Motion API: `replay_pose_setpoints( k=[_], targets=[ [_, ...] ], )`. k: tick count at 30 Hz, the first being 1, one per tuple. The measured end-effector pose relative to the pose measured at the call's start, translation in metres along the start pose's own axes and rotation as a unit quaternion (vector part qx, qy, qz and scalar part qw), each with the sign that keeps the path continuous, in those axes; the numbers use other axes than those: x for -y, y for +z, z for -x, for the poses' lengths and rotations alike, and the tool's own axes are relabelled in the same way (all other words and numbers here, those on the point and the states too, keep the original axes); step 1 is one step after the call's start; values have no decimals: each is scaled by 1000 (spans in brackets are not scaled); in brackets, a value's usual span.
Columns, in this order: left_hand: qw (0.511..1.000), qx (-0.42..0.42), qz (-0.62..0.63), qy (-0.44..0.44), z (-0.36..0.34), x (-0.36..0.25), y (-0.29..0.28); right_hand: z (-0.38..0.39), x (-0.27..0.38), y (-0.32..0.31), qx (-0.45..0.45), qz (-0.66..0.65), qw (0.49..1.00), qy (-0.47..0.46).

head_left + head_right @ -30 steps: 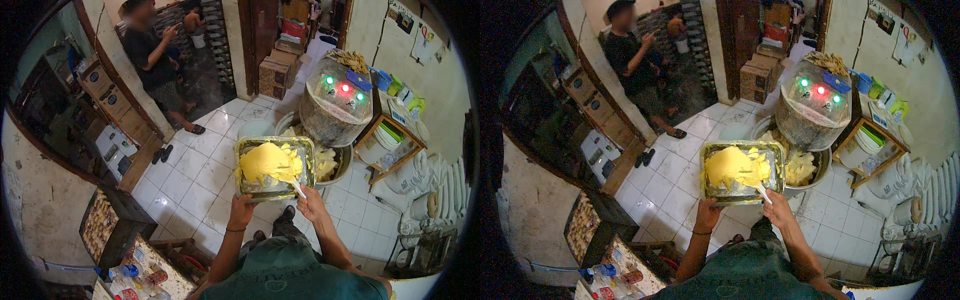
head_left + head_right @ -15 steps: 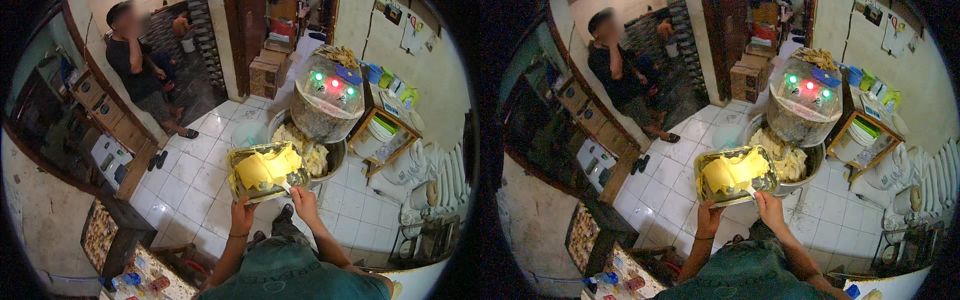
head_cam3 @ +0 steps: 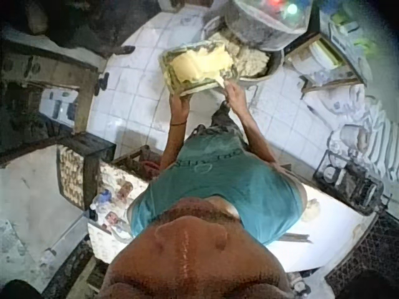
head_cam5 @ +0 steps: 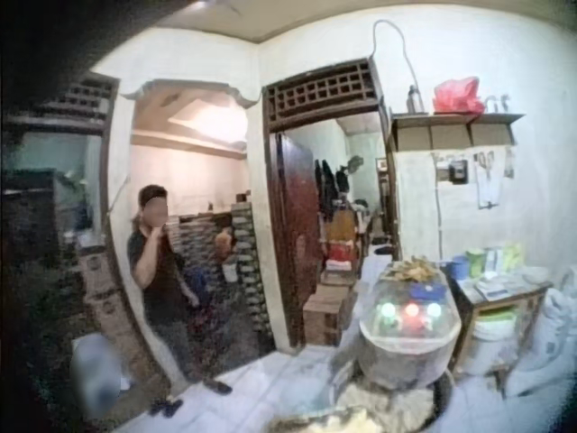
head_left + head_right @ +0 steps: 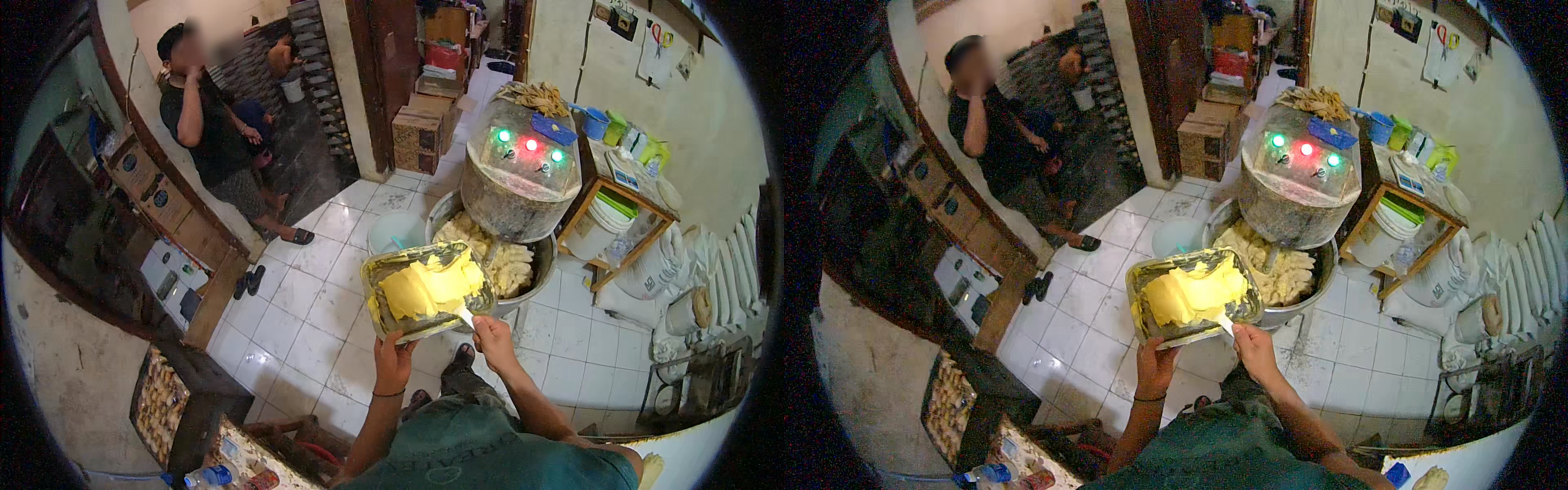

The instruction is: The person scoops yellow paste from a tray into a large mixing bowl containing dough, using a plastic spatula, and then wipes the mixing bowl lid with a cloth.

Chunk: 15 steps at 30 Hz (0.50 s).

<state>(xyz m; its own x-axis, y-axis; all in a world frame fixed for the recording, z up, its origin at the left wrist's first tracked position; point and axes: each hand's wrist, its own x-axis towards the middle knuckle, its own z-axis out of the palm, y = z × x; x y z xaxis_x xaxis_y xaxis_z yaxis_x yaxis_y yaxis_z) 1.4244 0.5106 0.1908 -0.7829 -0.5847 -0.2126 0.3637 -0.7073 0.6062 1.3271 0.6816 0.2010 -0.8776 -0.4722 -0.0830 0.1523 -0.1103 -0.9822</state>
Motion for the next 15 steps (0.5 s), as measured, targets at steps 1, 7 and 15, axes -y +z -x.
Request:
replay_pose_setpoints(
  k=[1, 7, 15],
  targets=[
    [1000, -4, 13, -17, -2, 1, -1, 0, 3, 0, -1, -1, 1000, -1],
    [999, -8, 29, -37, -12, 8, 1, 2, 13, 4, -71, 179, 972, -137],
    [999, 5, 36, -20, -21, 13, 3, -1, 29, -3, -74, 165, 977, -110]
  ],
)
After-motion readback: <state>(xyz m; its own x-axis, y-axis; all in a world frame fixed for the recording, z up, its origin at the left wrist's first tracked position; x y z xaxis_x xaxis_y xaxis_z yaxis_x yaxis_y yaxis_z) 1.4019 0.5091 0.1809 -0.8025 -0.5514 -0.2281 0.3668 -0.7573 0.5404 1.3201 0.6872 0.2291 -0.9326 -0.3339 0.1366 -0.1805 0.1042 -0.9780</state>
